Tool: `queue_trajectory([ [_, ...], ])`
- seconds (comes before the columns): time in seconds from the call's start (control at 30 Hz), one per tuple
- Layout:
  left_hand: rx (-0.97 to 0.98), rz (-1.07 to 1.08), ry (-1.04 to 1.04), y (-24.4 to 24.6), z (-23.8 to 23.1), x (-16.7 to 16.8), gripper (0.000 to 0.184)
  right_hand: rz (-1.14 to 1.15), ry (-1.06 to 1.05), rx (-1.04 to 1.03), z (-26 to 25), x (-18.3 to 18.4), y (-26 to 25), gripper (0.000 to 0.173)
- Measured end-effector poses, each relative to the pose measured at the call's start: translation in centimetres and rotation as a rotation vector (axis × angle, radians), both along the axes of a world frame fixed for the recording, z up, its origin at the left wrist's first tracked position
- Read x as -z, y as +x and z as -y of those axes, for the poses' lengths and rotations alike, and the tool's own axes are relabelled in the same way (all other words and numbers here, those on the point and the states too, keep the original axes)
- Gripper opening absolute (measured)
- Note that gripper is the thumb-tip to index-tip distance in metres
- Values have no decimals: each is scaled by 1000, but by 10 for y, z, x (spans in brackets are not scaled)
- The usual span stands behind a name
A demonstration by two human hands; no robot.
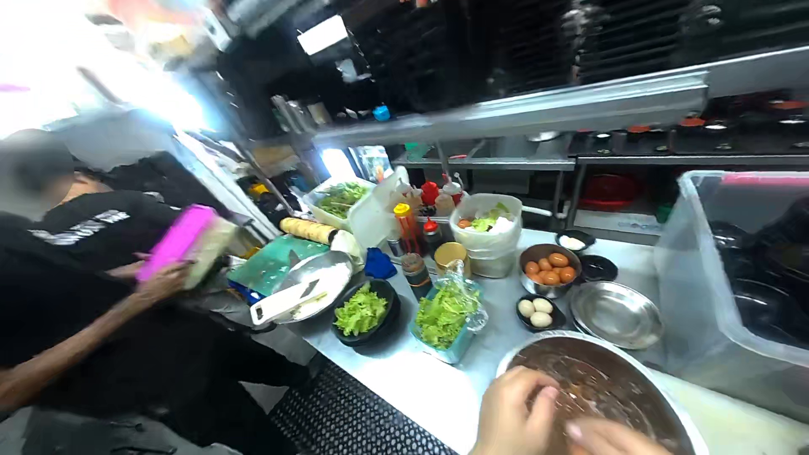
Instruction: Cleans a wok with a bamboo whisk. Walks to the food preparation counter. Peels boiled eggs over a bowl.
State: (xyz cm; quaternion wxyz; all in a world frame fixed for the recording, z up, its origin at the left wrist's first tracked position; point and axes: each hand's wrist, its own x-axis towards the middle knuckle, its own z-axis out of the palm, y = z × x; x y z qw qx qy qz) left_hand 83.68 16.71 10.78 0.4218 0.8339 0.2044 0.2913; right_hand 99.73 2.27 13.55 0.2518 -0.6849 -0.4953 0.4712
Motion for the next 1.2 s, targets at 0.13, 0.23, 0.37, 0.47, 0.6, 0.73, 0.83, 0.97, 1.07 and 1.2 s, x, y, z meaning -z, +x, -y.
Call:
queue_trajectory([
  [0.13, 110, 60, -217, -4, 24, -18, 35, -152, 133, 447, 0, -10, 4, 46],
  [0.23, 132, -18, -219, 4, 40, -23, 61, -233, 193, 503, 3, -18, 0, 44],
  [0.37, 109, 96, -373, 10, 37, -14, 51, -383, 229, 493, 9, -22, -4, 39],
  [0.47, 191, 147, -444, 8, 33, -13, 50, -413, 266, 490, 14, -20, -1, 34],
  [0.6, 294, 92, -348, 6, 25, -11, 50, -224, 344, 438, 18, -17, 2, 28],
  [0.73, 243, 16, -123, 12, 31, -7, 61, -141, 430, 402, 20, -9, 0, 30],
  [0.83, 212, -29, -48, 14, 35, -6, 56, -60, 491, 382, 21, -1, -2, 30],
  [0.97, 243, -72, -56, 12, 34, -5, 57, -2, 524, 372, 23, 2, -2, 29],
  [1.07, 251, -95, -60, 11, 34, -5, 56, 113, 544, 373, 24, 5, -2, 28],
  [1.2, 268, -95, -146, 11, 34, -8, 60, 171, 535, 402, 23, 4, 0, 27],
])
